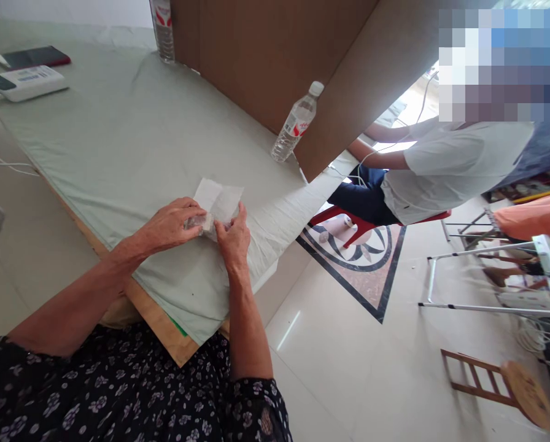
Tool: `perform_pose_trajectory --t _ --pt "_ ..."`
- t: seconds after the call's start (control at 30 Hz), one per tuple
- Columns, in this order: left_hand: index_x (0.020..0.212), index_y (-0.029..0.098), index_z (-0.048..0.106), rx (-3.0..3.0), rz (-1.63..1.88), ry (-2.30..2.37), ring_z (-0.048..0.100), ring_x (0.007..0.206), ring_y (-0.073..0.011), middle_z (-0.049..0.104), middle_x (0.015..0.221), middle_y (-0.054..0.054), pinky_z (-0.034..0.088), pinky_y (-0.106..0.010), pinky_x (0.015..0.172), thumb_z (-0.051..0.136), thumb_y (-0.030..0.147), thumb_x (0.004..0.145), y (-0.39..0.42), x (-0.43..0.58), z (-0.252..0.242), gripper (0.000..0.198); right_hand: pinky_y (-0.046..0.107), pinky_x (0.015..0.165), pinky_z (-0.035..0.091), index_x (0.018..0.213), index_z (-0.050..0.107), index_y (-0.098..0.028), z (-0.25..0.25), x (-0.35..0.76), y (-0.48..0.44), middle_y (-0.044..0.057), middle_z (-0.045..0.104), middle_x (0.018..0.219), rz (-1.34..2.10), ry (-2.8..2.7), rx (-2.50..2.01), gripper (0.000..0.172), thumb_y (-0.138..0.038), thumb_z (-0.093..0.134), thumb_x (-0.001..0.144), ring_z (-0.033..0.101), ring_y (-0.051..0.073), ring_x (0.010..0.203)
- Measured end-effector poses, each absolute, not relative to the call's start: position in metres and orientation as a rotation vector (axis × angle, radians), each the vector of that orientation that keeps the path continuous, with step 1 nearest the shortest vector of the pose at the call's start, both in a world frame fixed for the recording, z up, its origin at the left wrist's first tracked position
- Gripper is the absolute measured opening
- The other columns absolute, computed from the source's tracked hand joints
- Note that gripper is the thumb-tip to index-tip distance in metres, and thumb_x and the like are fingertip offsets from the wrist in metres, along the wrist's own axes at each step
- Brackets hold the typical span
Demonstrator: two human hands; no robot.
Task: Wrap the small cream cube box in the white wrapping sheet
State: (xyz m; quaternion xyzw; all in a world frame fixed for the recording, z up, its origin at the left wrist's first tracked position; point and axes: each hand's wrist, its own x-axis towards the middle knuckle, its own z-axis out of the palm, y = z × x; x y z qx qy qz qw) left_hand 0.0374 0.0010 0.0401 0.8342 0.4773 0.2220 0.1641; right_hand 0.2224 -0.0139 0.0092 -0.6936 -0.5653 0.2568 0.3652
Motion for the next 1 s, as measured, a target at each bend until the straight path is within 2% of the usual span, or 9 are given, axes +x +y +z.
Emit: perform_pose_trajectory --t 0.07,0.17,0.47,0.6,0.7,0.77,0.9,1.0 --pt "0.106 0.019 0.077 2.370 0.596 1.375 0.067 0.109 -0.0282 0.069 0.114 -0.011 0.056 -0.041 0.096 0.058 0.022 0.085 0.001 0.039 0.043 0.028 0.031 0.072 0.047 0.154 0.040 -0.017 0.011 0.221 -0.015 -0.008 0.056 0.070 0.630 -1.451 -1.714 0.078 -0.033 0.063 0.081 0.058 0.017 0.067" --pt "0.104 0.019 0.078 2.349 0.546 1.387 0.066 0.107 -0.0283 0.068 0.114 -0.012 0.056 -0.040 0.095 0.059 0.022 0.086 0.001 0.041 0.047 0.026 0.030 0.070 0.046 0.151 0.044 -0.016 0.016 0.218 -0.017 -0.009 0.053 0.067 0.584 -1.427 -1.658 0.075 -0.031 0.063 0.080 0.054 0.015 0.064" --pt "0.101 0.017 0.076 2.268 0.536 1.353 0.067 0.103 -0.0263 0.068 0.109 -0.012 0.056 -0.039 0.093 0.057 0.022 0.088 0.003 0.047 0.046 0.024 0.032 0.078 0.053 0.146 0.052 -0.015 0.026 0.201 -0.013 0.000 0.072 0.081 0.641 -1.461 -1.572 0.065 -0.034 0.066 0.086 0.065 0.016 0.073" --pt "0.121 0.015 0.069 2.174 0.660 1.342 0.067 0.107 -0.0265 0.068 0.116 -0.013 0.056 -0.041 0.098 0.057 0.023 0.087 0.003 0.046 0.038 0.038 0.033 0.077 0.055 0.143 0.057 -0.017 0.029 0.201 -0.021 0.005 0.079 0.097 0.678 -1.602 -1.553 0.056 -0.038 0.064 0.092 0.068 0.016 0.072" --pt "0.137 0.015 0.060 2.072 0.783 1.304 0.067 0.104 -0.0235 0.068 0.121 -0.012 0.056 -0.039 0.098 0.059 0.024 0.084 0.003 0.044 0.028 0.054 0.033 0.083 0.057 0.144 0.057 -0.020 0.033 0.206 -0.029 0.008 0.079 0.114 0.729 -1.745 -1.478 0.048 -0.038 0.052 0.100 0.072 0.017 0.083" --pt "0.139 0.014 0.059 2.006 0.858 1.275 0.066 0.095 -0.0206 0.068 0.119 -0.011 0.057 -0.038 0.094 0.061 0.023 0.080 0.003 0.043 0.021 0.060 0.034 0.088 0.057 0.149 0.053 -0.022 0.036 0.210 -0.032 0.008 0.076 0.122 0.740 -1.856 -1.461 0.048 -0.032 0.046 0.102 0.073 0.018 0.093" --pt "0.125 0.017 0.064 1.811 1.044 1.310 0.061 0.074 -0.0134 0.067 0.114 -0.007 0.058 -0.033 0.078 0.062 0.020 0.075 0.000 0.044 0.014 0.051 0.040 0.092 0.058 0.157 0.043 -0.021 0.042 0.213 -0.030 0.011 0.072 0.133 0.639 -2.107 -1.508 0.063 -0.021 0.050 0.095 0.071 0.024 0.109" --pt "0.108 0.019 0.067 1.736 1.119 1.383 0.058 0.070 -0.0116 0.065 0.109 -0.005 0.057 -0.032 0.077 0.065 0.021 0.075 -0.003 0.048 0.015 0.033 0.044 0.091 0.058 0.159 0.040 -0.018 0.048 0.211 -0.027 0.014 0.069 0.139 0.559 -2.231 -1.541 0.068 -0.018 0.049 0.092 0.068 0.029 0.116"
